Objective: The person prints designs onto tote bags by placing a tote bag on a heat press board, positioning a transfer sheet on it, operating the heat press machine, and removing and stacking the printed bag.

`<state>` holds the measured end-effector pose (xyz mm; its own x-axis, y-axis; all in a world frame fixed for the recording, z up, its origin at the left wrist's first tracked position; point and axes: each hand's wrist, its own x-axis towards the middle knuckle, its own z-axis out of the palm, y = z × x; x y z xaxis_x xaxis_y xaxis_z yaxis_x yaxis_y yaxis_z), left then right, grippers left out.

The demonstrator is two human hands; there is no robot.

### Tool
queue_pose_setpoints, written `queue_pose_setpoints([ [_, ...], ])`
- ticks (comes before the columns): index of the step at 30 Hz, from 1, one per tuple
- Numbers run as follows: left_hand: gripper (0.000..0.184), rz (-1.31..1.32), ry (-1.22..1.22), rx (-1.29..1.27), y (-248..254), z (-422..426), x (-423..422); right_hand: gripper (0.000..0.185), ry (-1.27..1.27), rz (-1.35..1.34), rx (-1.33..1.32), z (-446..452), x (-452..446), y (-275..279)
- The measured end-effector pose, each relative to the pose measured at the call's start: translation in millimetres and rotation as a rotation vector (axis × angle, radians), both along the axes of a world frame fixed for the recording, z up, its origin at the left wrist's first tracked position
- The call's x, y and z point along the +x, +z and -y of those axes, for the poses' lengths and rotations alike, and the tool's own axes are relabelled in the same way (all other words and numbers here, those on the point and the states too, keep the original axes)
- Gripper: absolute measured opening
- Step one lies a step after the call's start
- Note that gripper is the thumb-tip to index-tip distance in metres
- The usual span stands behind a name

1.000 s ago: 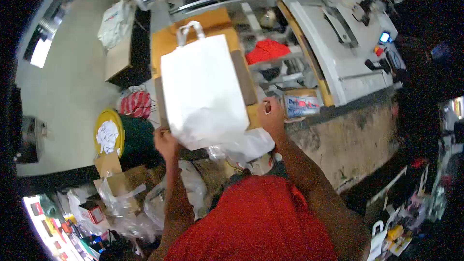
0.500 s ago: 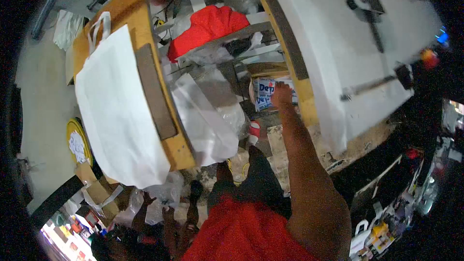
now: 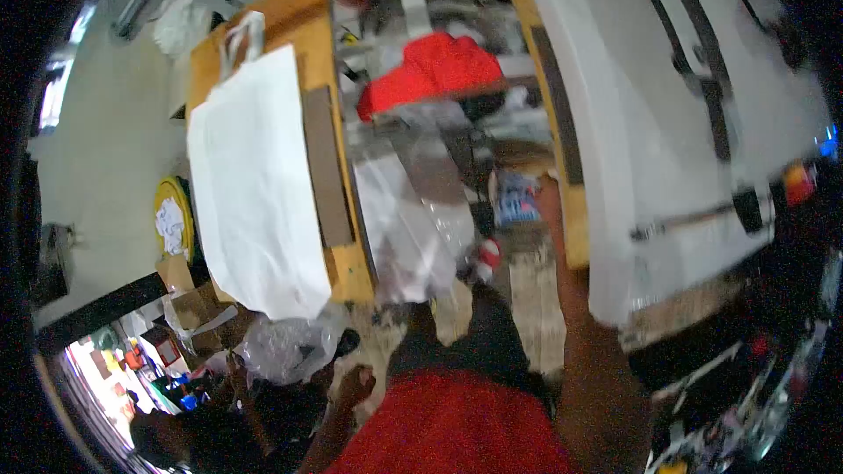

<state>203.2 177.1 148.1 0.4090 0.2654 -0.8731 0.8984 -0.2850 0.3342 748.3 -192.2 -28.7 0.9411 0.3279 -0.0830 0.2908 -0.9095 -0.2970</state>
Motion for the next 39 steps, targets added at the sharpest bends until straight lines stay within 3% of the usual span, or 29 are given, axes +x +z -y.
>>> queue_pose_setpoints([
  [1, 0.034, -0.050, -0.153, 0.062, 19, 0, 28, 0.006, -0.053, 0.113, 0.115, 10, -15, -4],
  [3, 0.033, 0.021, -0.195, 0.069, 30, -6, 43, 0.005, -0.170, -0.190, 0.043, -4, -16, 50],
  [4, 0.032, 0.119, -0.202, 0.110, 28, -10, 51, 0.005, -0.188, -0.181, 0.030, -4, -13, 52],
  [7, 0.033, 0.075, -0.203, 0.074, 20, -31, 51, 0.004, -0.132, -0.216, -0.118, 2, -11, 39],
  [9, 0.033, 0.107, -0.257, 0.080, 14, -45, 46, 0.004, 0.016, 0.174, -0.023, 10, -13, 31],
  [10, 0.033, 0.143, -0.300, 0.098, 15, -53, 41, 0.004, 0.005, 0.168, -0.034, 13, -23, 30],
  [12, 0.032, 0.191, -0.344, 0.113, 24, -63, 45, 0.006, -0.294, -0.019, 0.107, 2, -33, 63],
  [14, 0.032, 0.186, -0.325, 0.040, 36, -63, 70, 0.010, -0.283, 0.004, 0.158, -12, -70, 107],
  [16, 0.035, 0.380, -0.463, -0.132, 39, -62, 97, 0.016, -0.176, -0.091, 0.168, -30, -119, 161],
  [18, 0.042, 0.671, -0.711, -0.171, 109, -52, 159, 0.017, 0.004, -0.378, 0.147, -68, -164, 241],
  [20, 0.046, 0.599, -0.474, -0.190, 169, -34, 199, 0.019, 0.055, -0.654, 0.193, -123, -189, 329],
  [22, 0.043, 0.992, -0.326, -0.123, 208, -38, 214, 0.019, 0.153, -0.614, 0.310, -169, -207, 376],
  [24, 0.040, 0.953, -0.252, -0.180, 226, -67, 220, 0.020, 0.228, -0.575, 0.421, -213, -213, 409],
  [25, 0.038, 0.899, -0.191, -0.263, 232, -81, 223, 0.021, 0.256, -0.555, 0.348, -237, -208, 424],
  [26, 0.035, 0.973, -0.223, -0.159, 226, -102, 226, 0.024, 0.280, -0.533, 0.272, -260, -202, 433],
  [27, 0.031, 1.047, -0.254, -0.053, 212, -128, 230, 0.029, 0.274, -0.448, 0.341, -279, -195, 439],
  [29, 0.026, 1.110, -0.009, 0.070, 178, -180, 250, 0.036, 0.282, -0.140, 0.459, -308, -177, 440],
  [30, 0.025, 1.143, 0.099, 0.063, 183, -201, 263, 0.039, 0.296, 0.092, 0.506, -320, -167, 432],
  [31, 0.024, 1.176, 0.209, 0.054, 188, -220, 276, 0.039, 0.302, 0.106, 0.506, -331, -159, 427],
  [33, 0.030, 1.132, 0.263, 0.142, 174, -253, 301, 0.034, 0.177, 0.434, 0.577, -353, -147, 415],
  [34, 0.030, 1.143, 0.263, 0.143, 163, -265, 311, 0.034, 0.181, 0.444, 0.578, -363, -145, 403],
  [36, 0.038, 1.111, 0.092, 0.386, 146, -280, 327, 0.032, 0.267, 0.446, 0.637, -382, -142, 374],
  [37, 0.038, 1.121, 0.088, 0.385, 148, -279, 329, 0.032, 0.265, 0.457, 0.637, -389, -141, 358],
  [39, 0.041, 1.147, 0.088, 0.645, 155, -270, 331, 0.034, 0.285, 0.471, 0.526, -396, -142, 328],
])
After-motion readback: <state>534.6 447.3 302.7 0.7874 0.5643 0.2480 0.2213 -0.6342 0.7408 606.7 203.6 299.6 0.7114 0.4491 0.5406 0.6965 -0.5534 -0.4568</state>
